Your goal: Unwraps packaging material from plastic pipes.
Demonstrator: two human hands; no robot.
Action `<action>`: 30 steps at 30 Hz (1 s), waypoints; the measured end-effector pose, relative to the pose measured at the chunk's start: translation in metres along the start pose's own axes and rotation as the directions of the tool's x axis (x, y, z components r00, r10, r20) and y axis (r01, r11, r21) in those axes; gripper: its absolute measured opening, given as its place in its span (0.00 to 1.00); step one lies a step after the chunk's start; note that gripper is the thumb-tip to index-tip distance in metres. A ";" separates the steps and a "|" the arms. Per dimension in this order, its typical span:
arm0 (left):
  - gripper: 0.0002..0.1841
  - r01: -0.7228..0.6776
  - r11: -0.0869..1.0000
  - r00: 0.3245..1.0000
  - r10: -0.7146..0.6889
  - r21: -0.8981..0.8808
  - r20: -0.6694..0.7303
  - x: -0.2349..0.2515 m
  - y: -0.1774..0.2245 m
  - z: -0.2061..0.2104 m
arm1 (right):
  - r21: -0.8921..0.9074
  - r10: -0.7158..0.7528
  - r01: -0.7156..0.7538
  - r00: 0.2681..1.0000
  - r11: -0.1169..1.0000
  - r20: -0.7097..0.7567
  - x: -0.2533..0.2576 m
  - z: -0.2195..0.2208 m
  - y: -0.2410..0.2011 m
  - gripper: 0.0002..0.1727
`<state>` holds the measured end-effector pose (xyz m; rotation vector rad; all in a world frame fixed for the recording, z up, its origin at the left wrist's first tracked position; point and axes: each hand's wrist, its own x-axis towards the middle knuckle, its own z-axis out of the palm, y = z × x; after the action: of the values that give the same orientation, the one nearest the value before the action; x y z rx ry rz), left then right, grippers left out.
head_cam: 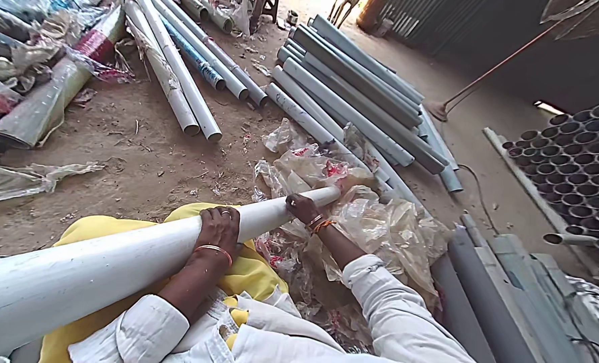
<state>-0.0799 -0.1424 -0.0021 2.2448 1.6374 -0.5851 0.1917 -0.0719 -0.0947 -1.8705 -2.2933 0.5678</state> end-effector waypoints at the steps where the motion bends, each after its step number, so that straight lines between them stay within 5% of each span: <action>1: 0.49 0.001 1.000 1.000 -0.002 -0.008 -0.009 -0.001 0.001 0.001 | 0.076 0.014 -0.013 1.000 0.997 -0.003 0.000 0.000 0.003 0.13; 7: 0.49 -0.012 1.000 0.999 0.011 -0.006 -0.033 -0.002 0.001 0.002 | 0.181 -0.022 0.009 0.997 0.983 0.068 0.003 -0.003 0.008 0.12; 16: 0.47 -0.038 0.997 0.998 0.035 0.069 0.045 -0.003 -0.001 -0.005 | -0.105 0.059 -0.054 0.997 0.993 0.044 0.002 0.001 -0.015 0.16; 22: 0.49 0.001 1.000 1.000 -0.001 0.021 -0.010 0.000 0.000 0.001 | 0.272 0.399 -0.378 0.917 0.885 -0.024 0.002 0.013 -0.023 0.16; 26: 0.49 -0.013 1.000 0.999 0.013 0.006 -0.029 -0.001 -0.001 0.002 | 0.569 0.328 -0.224 0.941 0.791 -0.087 -0.004 0.024 -0.004 0.13; 30: 0.47 -0.049 0.998 0.999 0.048 0.033 0.020 -0.004 -0.002 -0.003 | 0.558 0.219 -0.129 0.971 0.820 -0.098 -0.005 0.019 -0.005 0.06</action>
<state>-0.0820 -0.1437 0.0027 2.2883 1.5708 -0.6246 0.1824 -0.0818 -0.1099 -1.7550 -1.6253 0.9457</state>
